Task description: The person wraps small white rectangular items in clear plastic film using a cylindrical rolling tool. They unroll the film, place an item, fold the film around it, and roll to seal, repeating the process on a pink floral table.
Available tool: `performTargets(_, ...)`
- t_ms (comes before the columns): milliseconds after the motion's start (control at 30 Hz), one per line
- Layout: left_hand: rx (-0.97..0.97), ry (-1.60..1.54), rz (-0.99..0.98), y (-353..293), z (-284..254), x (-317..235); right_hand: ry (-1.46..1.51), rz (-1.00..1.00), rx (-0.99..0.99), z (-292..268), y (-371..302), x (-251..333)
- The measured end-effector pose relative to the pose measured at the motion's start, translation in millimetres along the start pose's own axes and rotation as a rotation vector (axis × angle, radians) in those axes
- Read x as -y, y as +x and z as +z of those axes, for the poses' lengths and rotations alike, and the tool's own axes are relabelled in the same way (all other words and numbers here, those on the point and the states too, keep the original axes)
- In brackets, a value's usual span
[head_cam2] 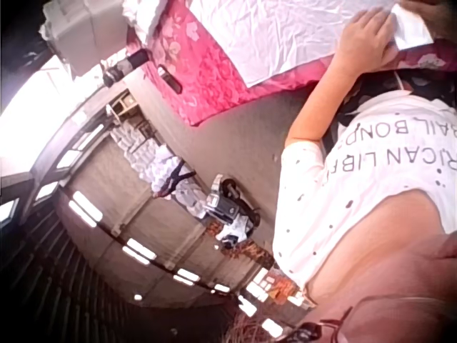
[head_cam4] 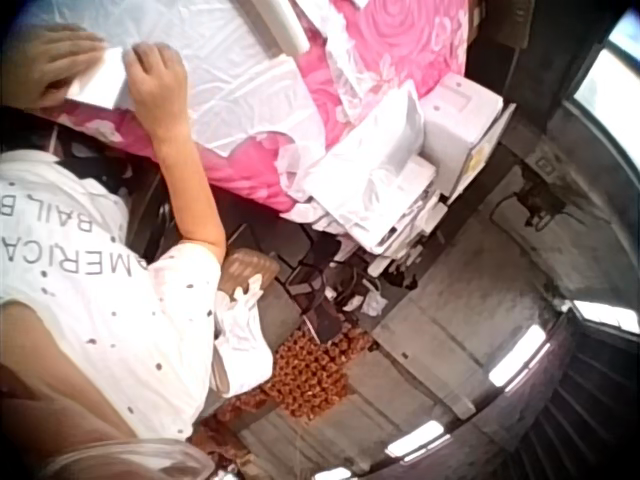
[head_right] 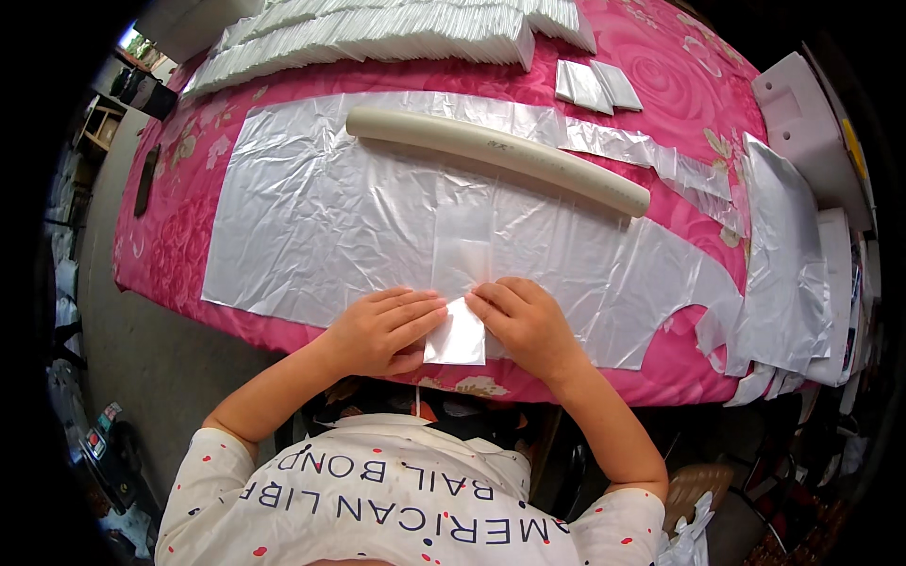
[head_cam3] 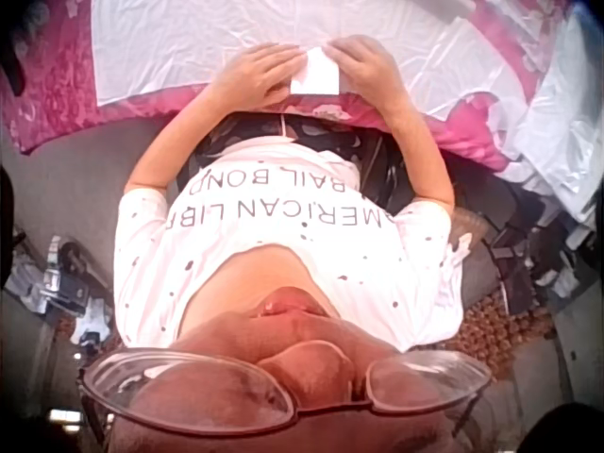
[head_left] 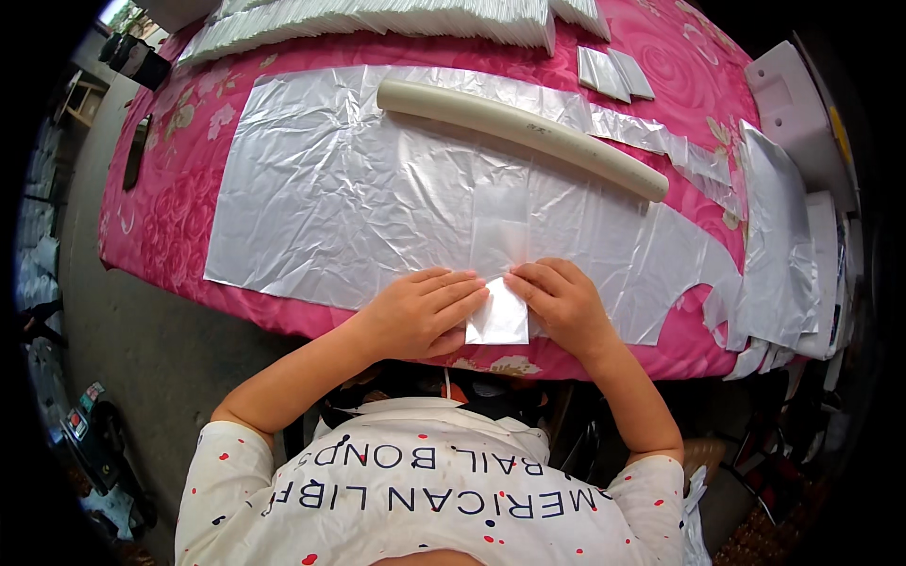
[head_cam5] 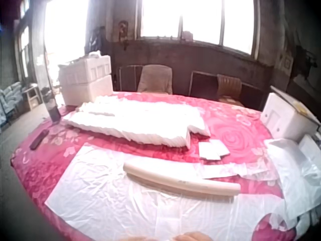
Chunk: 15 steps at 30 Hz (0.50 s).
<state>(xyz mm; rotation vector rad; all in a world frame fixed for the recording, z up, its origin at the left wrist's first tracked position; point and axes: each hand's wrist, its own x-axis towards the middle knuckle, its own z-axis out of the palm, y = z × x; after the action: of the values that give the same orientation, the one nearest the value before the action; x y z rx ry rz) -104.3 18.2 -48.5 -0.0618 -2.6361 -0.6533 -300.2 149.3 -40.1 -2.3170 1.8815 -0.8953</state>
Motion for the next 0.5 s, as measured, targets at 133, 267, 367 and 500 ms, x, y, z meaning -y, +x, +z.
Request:
performTargets(133,-0.028,-0.006,-0.032,5.5,-0.5,2.5,0.122,0.073,-0.017,-0.5,2.0,-1.6)
performTargets(267,-0.060,-0.045,-0.178,10.7,2.2,5.2,0.215,0.187,-0.055,0.8,3.9,-4.6)
performTargets(367,-0.141,-0.146,-0.396,20.7,4.2,4.8,0.431,0.474,-0.009,-1.0,9.3,-6.6)
performTargets(500,-0.107,-0.226,-0.642,31.5,2.8,6.4,0.652,0.887,0.165,-12.9,31.1,-12.1)
